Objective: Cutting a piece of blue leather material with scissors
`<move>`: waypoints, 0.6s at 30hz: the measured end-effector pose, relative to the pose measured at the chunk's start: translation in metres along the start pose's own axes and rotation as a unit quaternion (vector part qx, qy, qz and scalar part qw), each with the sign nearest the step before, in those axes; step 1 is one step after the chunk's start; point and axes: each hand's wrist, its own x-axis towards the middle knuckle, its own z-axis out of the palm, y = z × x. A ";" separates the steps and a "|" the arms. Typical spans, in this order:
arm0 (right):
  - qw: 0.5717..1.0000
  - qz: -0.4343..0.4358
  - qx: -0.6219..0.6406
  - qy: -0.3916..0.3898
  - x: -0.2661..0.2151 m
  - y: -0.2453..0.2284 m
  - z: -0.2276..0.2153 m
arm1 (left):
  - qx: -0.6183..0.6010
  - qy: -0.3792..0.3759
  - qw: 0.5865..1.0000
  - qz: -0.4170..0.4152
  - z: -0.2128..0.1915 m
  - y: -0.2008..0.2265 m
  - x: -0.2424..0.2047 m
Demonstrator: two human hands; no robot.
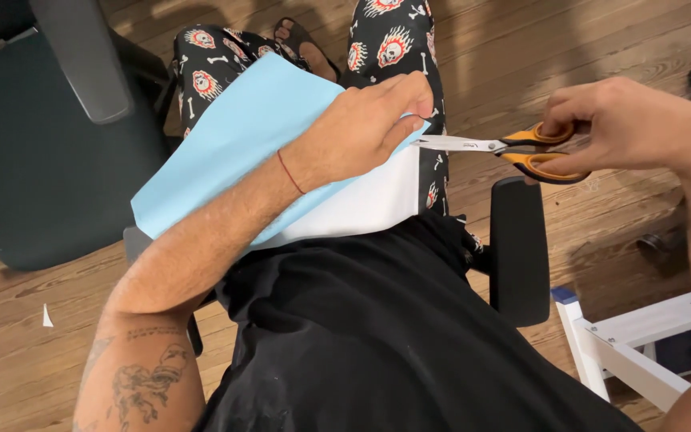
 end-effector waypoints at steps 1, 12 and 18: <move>1.000 0.006 0.011 -0.002 -0.001 -0.002 0.001 | 0.015 0.001 1.000 0.004 0.002 -0.001 0.000; 0.999 0.038 -0.019 0.011 -0.018 -0.005 0.013 | 0.122 0.053 0.991 0.014 0.013 0.004 -0.001; 0.998 0.054 -0.042 -0.002 -0.022 -0.016 0.008 | 0.134 0.056 0.989 0.009 0.012 0.013 -0.001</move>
